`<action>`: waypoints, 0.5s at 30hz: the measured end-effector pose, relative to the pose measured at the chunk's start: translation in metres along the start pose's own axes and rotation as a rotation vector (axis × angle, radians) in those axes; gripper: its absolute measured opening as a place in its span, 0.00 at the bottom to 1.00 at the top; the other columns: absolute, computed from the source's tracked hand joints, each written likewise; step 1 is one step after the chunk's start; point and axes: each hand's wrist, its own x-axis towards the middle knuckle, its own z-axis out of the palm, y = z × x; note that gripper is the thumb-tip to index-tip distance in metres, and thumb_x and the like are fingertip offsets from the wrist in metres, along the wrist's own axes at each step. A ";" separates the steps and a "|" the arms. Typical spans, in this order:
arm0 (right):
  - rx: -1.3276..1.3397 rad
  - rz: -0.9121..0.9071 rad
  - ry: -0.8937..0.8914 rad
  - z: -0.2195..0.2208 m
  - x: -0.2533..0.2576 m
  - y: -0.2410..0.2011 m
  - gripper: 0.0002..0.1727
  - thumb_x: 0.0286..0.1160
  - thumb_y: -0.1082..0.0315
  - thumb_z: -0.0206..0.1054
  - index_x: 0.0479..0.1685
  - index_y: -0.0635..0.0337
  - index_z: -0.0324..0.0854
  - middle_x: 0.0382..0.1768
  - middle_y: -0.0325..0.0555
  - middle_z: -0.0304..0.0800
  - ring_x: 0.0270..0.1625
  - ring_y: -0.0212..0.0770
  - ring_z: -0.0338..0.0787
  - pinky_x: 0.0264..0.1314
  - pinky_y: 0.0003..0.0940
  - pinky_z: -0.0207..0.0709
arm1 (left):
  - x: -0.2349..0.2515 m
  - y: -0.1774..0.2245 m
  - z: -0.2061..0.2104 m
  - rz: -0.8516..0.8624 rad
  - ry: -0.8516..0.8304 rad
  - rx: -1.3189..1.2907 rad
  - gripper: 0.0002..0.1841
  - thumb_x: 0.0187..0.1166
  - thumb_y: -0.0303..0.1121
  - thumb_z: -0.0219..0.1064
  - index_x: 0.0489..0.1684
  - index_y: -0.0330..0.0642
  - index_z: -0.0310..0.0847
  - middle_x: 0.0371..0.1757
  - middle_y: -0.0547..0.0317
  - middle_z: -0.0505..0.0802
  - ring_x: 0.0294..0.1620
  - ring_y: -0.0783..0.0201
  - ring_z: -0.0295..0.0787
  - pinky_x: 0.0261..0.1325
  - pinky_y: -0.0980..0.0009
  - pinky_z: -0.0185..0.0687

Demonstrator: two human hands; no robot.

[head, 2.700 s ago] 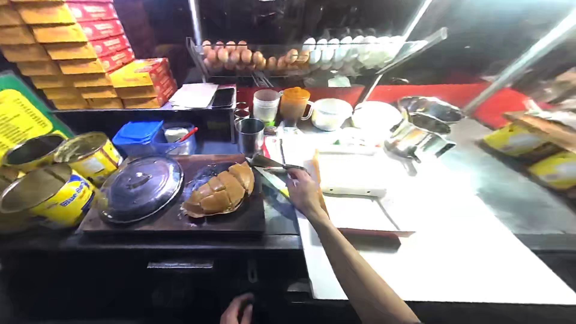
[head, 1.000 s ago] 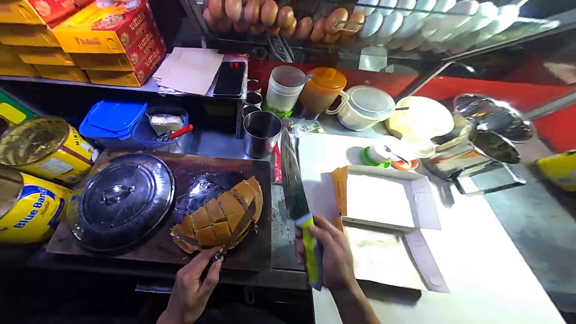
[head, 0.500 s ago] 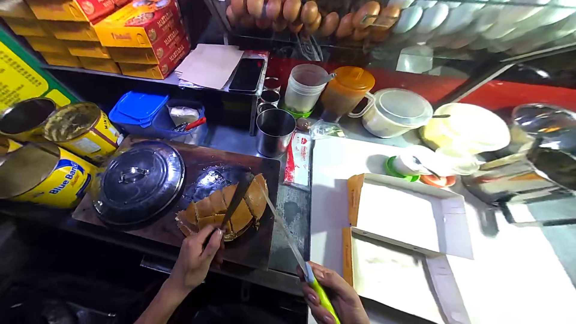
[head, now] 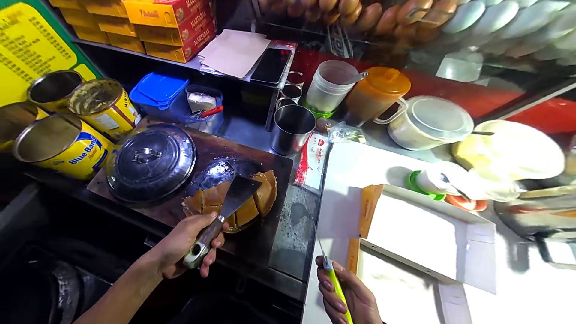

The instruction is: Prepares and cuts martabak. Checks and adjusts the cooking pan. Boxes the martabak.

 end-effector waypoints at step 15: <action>-2.417 -0.938 -0.356 0.050 0.084 -0.119 0.15 0.89 0.61 0.55 0.56 0.52 0.88 0.38 0.51 0.91 0.35 0.52 0.91 0.31 0.44 0.81 | -0.010 -0.044 -0.086 0.568 0.137 0.278 0.21 0.92 0.51 0.49 0.63 0.48 0.81 0.39 0.68 0.93 0.20 0.75 0.87 0.19 0.79 0.85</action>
